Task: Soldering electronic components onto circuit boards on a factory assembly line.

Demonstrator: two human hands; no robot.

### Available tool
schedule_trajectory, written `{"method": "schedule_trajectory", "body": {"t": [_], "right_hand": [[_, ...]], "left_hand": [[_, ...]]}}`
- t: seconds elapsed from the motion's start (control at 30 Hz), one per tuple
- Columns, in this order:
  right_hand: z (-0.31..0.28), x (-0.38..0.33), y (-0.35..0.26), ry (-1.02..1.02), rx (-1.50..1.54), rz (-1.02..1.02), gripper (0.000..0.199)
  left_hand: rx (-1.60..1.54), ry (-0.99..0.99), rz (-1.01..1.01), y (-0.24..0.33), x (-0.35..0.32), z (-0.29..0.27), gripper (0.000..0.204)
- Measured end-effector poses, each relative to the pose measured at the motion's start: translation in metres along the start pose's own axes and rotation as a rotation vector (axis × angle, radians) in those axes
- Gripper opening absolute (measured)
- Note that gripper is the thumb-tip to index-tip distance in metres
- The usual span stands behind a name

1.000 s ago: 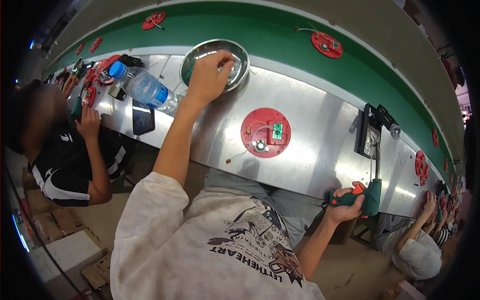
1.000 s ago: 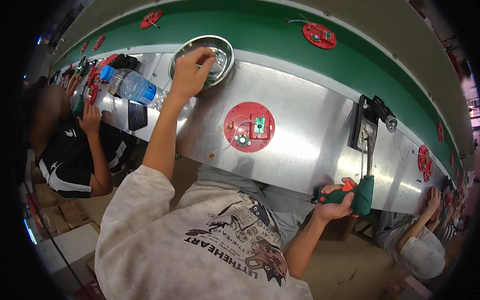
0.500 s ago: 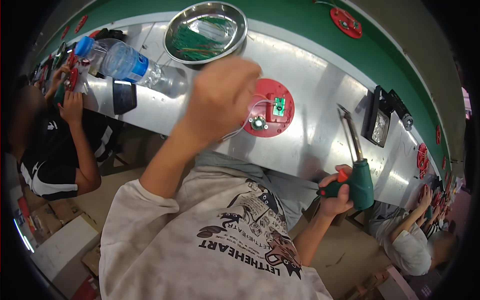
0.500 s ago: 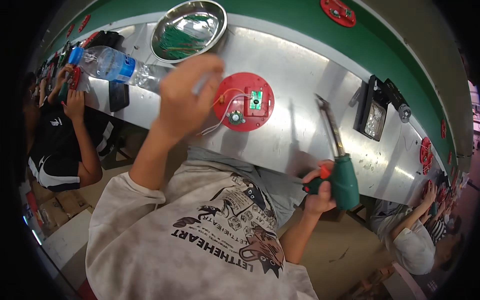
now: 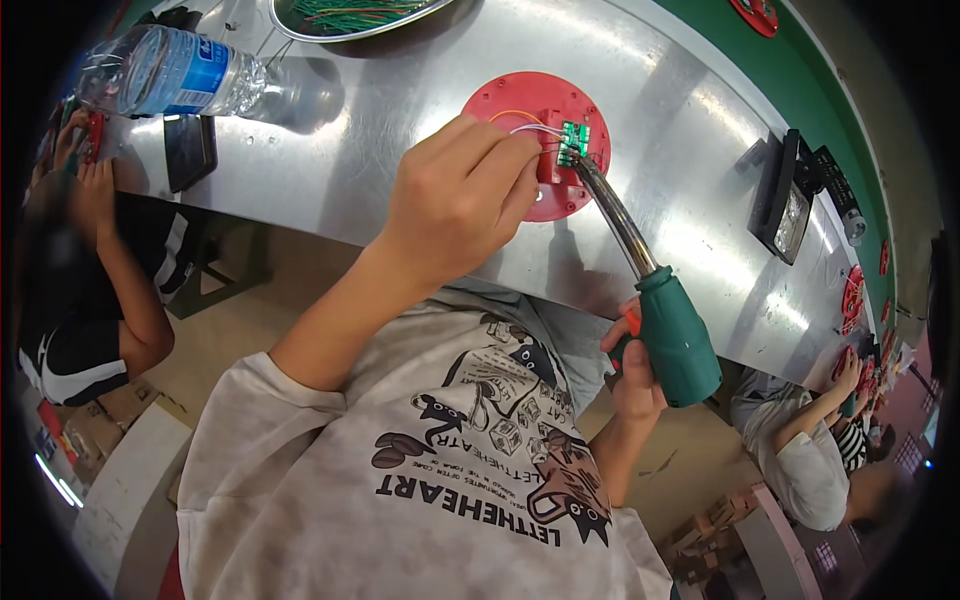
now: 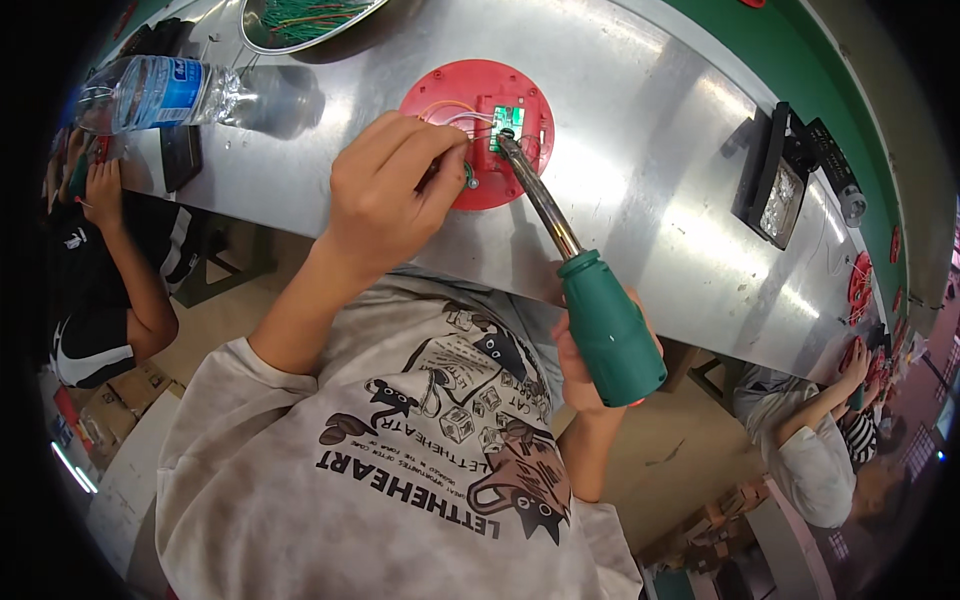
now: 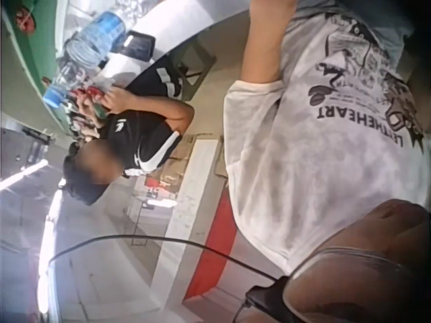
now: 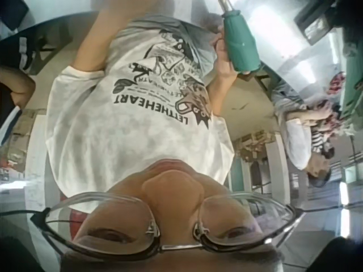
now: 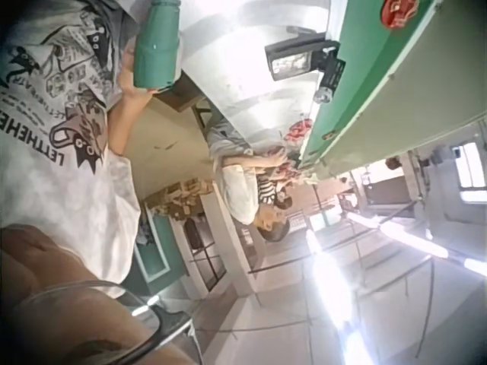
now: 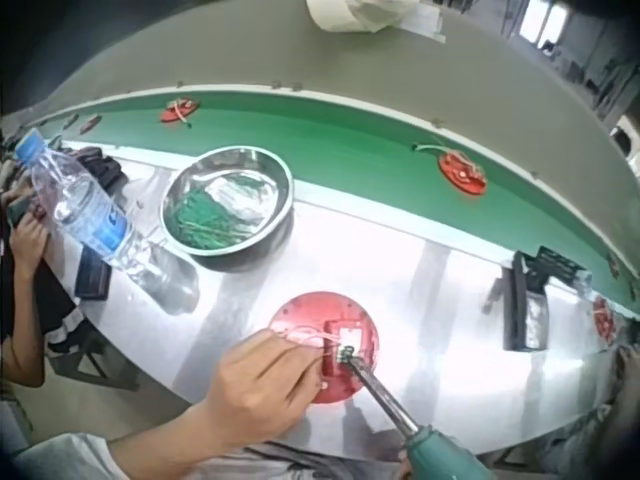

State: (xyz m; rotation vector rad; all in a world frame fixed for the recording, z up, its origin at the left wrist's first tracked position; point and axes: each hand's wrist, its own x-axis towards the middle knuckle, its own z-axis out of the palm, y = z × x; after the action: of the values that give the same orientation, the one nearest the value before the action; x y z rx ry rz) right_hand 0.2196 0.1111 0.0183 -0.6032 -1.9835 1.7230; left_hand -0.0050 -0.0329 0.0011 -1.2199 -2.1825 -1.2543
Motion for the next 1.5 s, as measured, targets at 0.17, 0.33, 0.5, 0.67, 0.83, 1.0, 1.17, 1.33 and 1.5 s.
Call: {"method": "schedule_trajectory", "body": {"t": [0.17, 0.33, 0.5, 0.67, 0.83, 1.0, 1.17, 1.33, 1.5], "right_hand": [[-0.002, -0.002, 0.002, -0.038, 0.024, -0.068, 0.036], [0.003, 0.001, 0.001, -0.036, 0.008, -0.092, 0.042], [0.005, 0.002, 0.004, -0.042, 0.013, -0.104, 0.041], [-0.001, -0.003, -0.003, 0.0, -0.006, 0.075, 0.039], [0.002, 0.004, -0.005, 0.023, 0.011, -0.055, 0.043], [0.001, 0.006, -0.002, 0.062, 0.022, -0.12, 0.048], [0.0, 0.005, -0.001, 0.048, 0.008, -0.134, 0.05], [0.002, 0.005, -0.004, 0.064, 0.017, -0.112, 0.05], [0.002, 0.002, -0.004, 0.059, 0.029, -0.089, 0.051]], "left_hand": [[0.046, 0.035, 0.043, -0.003, -0.004, 0.002, 0.016], [0.044, 0.045, 0.053, -0.005, -0.006, 0.003, 0.016], [0.049, 0.041, 0.064, -0.007, -0.006, 0.004, 0.016], [0.06, 0.041, 0.063, -0.007, -0.007, 0.003, 0.015], [0.064, 0.05, 0.071, -0.006, -0.006, 0.003, 0.015], [0.054, -0.014, 0.02, -0.002, -0.004, -0.002, 0.023], [0.072, 0.036, 0.07, -0.008, -0.006, 0.004, 0.014], [0.064, 0.024, 0.065, -0.004, -0.005, 0.002, 0.016], [0.028, -0.004, 0.057, -0.002, -0.002, -0.001, 0.025]]}}
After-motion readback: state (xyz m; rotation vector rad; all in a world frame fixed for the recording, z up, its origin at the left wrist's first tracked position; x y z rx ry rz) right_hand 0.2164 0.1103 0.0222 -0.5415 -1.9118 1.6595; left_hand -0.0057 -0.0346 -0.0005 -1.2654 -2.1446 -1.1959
